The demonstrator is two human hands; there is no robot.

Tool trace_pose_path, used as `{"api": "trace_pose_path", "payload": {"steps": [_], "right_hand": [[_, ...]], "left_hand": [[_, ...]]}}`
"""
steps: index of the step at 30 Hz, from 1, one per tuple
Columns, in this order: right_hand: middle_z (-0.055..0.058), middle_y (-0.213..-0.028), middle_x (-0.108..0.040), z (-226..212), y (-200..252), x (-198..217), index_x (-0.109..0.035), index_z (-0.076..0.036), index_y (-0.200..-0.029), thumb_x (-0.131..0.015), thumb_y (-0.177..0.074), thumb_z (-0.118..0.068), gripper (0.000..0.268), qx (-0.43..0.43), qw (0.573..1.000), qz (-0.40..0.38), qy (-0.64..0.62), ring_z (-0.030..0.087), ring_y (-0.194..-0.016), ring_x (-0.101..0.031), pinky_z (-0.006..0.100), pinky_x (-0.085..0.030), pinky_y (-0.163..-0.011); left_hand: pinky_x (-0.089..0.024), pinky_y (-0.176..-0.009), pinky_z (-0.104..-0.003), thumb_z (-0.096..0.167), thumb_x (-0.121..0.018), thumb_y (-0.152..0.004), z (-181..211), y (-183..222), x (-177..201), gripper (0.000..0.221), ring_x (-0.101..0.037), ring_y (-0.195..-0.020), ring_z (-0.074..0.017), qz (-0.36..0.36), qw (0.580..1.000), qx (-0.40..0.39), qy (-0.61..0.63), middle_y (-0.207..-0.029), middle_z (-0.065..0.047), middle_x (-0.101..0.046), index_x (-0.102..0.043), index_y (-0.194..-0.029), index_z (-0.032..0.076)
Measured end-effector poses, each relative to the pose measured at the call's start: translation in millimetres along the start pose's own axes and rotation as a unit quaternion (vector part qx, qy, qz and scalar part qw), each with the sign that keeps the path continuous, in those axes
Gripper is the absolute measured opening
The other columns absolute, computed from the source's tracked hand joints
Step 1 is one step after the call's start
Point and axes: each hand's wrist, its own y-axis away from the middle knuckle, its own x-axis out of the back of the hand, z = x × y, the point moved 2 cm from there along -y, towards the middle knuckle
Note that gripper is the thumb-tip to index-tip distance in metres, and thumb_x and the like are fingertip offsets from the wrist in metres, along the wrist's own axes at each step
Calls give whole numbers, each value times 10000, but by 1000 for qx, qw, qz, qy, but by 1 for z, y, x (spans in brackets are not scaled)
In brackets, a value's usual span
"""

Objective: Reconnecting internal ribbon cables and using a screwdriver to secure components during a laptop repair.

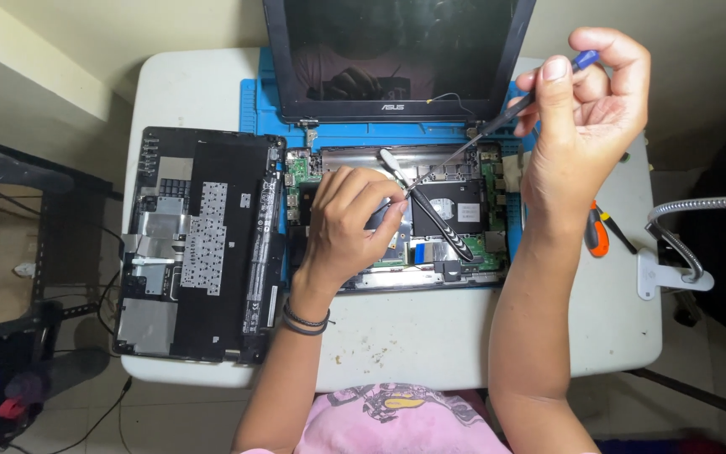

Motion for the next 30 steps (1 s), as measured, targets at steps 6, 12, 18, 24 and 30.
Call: {"api": "trace_pose_path", "payload": {"steps": [6, 12, 18, 24, 30], "right_hand": [[83, -847, -619, 1, -3, 9, -524, -95, -1235, -653, -1143, -135, 164, 7, 1000, -4, 5, 185, -871, -731, 262, -515, -562], [122, -865, -591, 0, -5, 19, -509, -86, -1250, -626, -1163, -120, 149, 41, 999, 10, 12, 208, -876, -707, 268, -504, -564], [204, -928, -588, 1, -6, 31, -509, -87, -1281, -601, -1183, -83, 134, 90, 993, 73, -9, 234, -825, -635, 310, -471, -530], [232, -936, -547, -6, -2, 24, -487, -77, -1301, -580, -1207, -87, 132, 111, 991, 67, -19, 269, -855, -606, 337, -472, -569], [273, -958, -587, -5, 0, 23, -506, -69, -1305, -581, -1207, -123, 134, 112, 990, 85, -23, 280, -712, -542, 355, -466, -581]], "left_hand": [[-448, -792, -364, 66, -606, -949, 5, -2, -2, 65, -591, -837, -247, 12, 987, 50, 155, -886, -75, -614, -582, -889, 57], [-459, -763, -282, 140, -596, -982, -6, 12, -13, 83, -545, -848, -173, 88, 947, 157, 264, -913, -53, -576, -568, -938, 75], [-507, -688, -223, 46, -698, -950, -24, 32, -26, 108, -629, -846, -151, 189, 831, 270, 448, -956, -110, -663, -595, -954, 75], [-549, -769, -230, 36, -746, -919, -26, 33, -23, 159, -650, -887, -152, 202, 812, 280, 471, -968, -93, -682, -603, -964, 90], [-505, -760, -218, 14, -758, -902, -25, 34, -24, 210, -619, -861, -128, 196, 813, 282, 470, -951, -75, -677, -587, -983, 103]]}}
